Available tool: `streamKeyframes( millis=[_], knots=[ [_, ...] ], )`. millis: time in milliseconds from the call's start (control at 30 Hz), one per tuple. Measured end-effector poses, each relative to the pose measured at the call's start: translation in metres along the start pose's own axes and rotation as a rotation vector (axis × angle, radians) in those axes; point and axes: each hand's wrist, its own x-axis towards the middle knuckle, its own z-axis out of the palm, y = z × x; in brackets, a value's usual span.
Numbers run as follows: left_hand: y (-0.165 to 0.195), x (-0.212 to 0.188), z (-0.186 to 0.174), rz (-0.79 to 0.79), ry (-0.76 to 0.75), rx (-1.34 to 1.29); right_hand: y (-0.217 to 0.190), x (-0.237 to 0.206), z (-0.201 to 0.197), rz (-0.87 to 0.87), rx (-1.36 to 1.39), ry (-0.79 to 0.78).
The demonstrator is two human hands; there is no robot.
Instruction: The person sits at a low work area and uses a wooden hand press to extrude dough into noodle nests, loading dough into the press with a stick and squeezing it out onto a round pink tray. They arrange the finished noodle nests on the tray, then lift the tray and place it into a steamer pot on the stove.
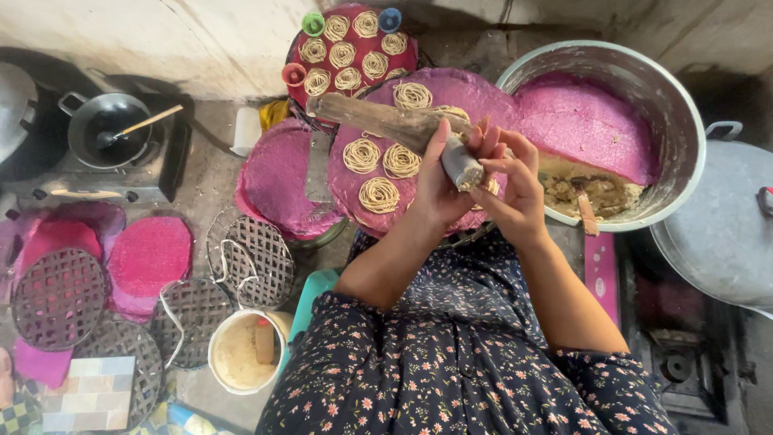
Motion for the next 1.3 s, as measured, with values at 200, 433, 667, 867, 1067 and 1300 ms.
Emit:
streamKeyframes(
  millis=[200, 433, 667, 867, 1067, 1300],
  knots=[
    [-0.002, -0.017, -0.024, 0.046, -0.036, 0.065, 0.006, -0.016, 0.004, 0.113, 0.22, -0.015],
    [-0.007, -0.026, -0.02, 0.123, 0.137, 0.237, 0.009, -0.022, 0.005, 0.204, 0.309, 0.052],
    [0.036, -0.061, 0.003, 0.164, 0.114, 0.554, 0.053, -0.033, -0.122, 0.281, -0.461, 0.388],
    [0.085, -0.119, 0.022, 0.304, 0.022, 0.865, 0.115, -0.058, -0.181, 0.562, -1.18, 0.016],
    [0.103, -0.173, 0.025, 0.421, 0.034, 0.917, 0.145, -0.037, -0.156, 0.6, -1.004, 0.03],
    [0.111, -0.194, 0.03, 0.509, -0.079, 0.955, 0.165, -0.018, -0.133, 1.058, 0.389, 0.156]
  ],
)
